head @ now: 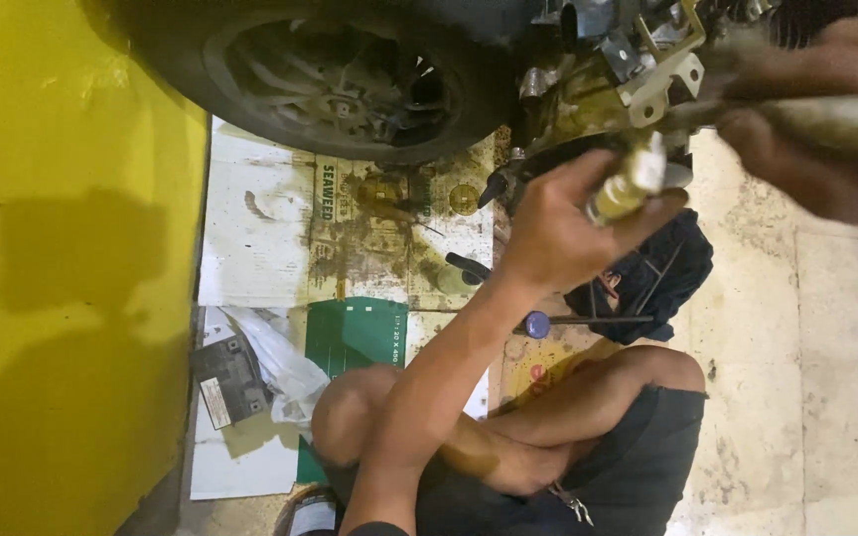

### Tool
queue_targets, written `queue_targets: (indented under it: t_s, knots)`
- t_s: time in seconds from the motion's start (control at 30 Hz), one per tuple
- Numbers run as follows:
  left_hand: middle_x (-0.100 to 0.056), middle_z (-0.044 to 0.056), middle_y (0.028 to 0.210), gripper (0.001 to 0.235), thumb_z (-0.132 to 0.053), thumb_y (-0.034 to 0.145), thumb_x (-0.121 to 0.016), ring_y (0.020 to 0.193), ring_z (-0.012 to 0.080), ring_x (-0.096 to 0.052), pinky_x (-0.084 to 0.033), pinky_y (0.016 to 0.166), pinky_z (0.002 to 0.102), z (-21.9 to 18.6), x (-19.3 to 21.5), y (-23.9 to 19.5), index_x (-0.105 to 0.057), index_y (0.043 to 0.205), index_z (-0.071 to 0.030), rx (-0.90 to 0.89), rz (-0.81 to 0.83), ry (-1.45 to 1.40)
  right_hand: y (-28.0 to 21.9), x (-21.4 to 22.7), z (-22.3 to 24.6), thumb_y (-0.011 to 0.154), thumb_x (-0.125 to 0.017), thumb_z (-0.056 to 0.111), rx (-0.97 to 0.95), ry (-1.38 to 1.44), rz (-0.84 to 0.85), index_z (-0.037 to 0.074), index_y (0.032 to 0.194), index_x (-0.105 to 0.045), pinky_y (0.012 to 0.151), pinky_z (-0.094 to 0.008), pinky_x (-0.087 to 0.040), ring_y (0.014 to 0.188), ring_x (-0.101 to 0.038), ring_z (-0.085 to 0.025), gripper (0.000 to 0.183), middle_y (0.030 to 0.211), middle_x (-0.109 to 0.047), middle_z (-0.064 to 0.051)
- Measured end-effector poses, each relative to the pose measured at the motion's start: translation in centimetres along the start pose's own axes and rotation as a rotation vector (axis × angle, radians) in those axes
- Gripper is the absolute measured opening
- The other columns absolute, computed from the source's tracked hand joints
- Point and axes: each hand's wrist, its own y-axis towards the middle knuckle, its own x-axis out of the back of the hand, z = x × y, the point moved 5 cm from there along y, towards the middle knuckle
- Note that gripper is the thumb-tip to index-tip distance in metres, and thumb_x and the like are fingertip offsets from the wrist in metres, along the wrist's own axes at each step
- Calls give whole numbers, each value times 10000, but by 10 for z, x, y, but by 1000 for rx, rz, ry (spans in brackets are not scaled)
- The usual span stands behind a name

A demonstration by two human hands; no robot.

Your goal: The person sits on the floor and cleans the engine and rear wheel area of a motorcycle. They use a brush to scrub the components and apply a liquid from a bottle to the parts.

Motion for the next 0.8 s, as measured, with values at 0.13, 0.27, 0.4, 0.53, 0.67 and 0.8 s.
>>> queue_targets:
  t_s: [0.13,0.27,0.4,0.53,0.67,0.8]
  knots:
    - [-723,51,1085,513,-440,755,-699,943,188,-735,-630,838,317,7,18,-1,-618,1148,-120,321,38,-176,18,-12,18,1010,-674,212,290,-172,-36,-51,1265,-691,707,-405,-530,784,-640,-306,367,1001,-681,-186]
    - [-707,64,1057,412,-346,836,-670,842,208,-729,-643,743,335,19,13,-4,-589,1160,-105,289,105,-179,22,-21,22,972,-790,153,555,-148,-227,-12,1077,-718,670,-374,-557,867,-713,-309,208,1054,-745,-187]
    - [-700,14,926,325,-357,826,-686,743,155,-664,-594,626,336,22,25,-7,-626,1060,-139,340,98,-142,14,-12,17,934,-716,358,394,-329,-116,125,1142,-746,541,-298,-523,743,-707,-190,314,1051,-768,-51]
    - [-727,31,1067,525,-509,748,-647,979,207,-730,-619,872,424,2,38,-5,-617,1132,-152,523,129,-53,2,-13,18,964,-710,441,390,-417,-151,187,1090,-716,498,-294,-489,630,-651,-159,284,922,-729,9]
    - [-705,56,1038,422,-336,793,-704,888,198,-701,-603,771,362,6,42,-8,-587,1143,-130,375,89,-127,15,-38,28,932,-801,340,362,-384,-237,95,1086,-709,439,-270,-523,611,-662,-150,303,866,-726,-56]
    - [-719,82,918,333,-283,783,-727,759,209,-706,-605,648,377,12,39,-8,-642,1039,-88,443,56,-78,11,-41,21,878,-785,412,380,-252,-292,55,1093,-651,397,-313,-382,529,-520,-168,437,775,-584,-29]
